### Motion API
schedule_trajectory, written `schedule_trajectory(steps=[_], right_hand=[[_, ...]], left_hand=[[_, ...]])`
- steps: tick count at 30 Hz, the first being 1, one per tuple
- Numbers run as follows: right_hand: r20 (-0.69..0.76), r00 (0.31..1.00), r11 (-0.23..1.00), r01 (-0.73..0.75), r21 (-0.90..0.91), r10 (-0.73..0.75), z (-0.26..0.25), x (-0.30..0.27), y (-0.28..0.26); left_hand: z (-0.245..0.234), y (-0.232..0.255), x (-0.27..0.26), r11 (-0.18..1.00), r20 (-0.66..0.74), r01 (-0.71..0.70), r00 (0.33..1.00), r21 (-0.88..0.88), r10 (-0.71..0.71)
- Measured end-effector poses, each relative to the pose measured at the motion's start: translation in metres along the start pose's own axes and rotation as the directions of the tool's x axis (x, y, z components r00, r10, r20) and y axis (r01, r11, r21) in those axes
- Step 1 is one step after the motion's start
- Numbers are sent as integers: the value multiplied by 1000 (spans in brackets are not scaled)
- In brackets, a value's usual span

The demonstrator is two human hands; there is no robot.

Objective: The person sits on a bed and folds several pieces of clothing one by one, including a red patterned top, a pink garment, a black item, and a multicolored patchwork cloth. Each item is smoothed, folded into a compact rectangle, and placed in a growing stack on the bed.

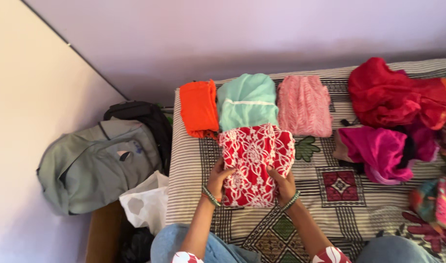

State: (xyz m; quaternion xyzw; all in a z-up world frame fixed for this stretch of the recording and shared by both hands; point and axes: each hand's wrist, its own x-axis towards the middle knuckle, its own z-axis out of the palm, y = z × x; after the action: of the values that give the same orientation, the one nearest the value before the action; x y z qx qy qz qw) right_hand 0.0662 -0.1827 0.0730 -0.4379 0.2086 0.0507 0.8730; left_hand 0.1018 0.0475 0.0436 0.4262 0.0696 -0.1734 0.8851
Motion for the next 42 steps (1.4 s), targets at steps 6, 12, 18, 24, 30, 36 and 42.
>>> schedule_trajectory(steps=[6, 12, 18, 24, 30, 36, 42], right_hand=[[56, 997, 998, -43, -48, 45, 60, 16, 31], [156, 985, 995, -65, -81, 77, 90, 33, 74], [32, 984, 855, -138, -500, 177, 74, 52, 117], [197, 849, 136, 298, -945, -490, 84, 32, 129], [626, 716, -339, 533, -776, -309, 122, 9, 103], [429, 899, -428, 423, -799, 87, 134, 26, 93], [387, 913, -447, 401, -800, 127, 129, 44, 107]], left_hand=[[-33, 62, -14, 988, -56, -150, 987, 24, 152], [-90, 77, -14, 959, -155, -255, 950, 123, 273], [-127, 41, -15, 695, -134, -335, 839, 637, 527], [-82, 39, -38, -115, -78, 183, 795, 976, 602], [-50, 41, -34, -405, 54, 224, 819, 886, 571], [-65, 29, -18, -484, 123, 181, 838, 856, 531], [-78, 22, -5, -445, 57, 201, 862, 873, 503]])
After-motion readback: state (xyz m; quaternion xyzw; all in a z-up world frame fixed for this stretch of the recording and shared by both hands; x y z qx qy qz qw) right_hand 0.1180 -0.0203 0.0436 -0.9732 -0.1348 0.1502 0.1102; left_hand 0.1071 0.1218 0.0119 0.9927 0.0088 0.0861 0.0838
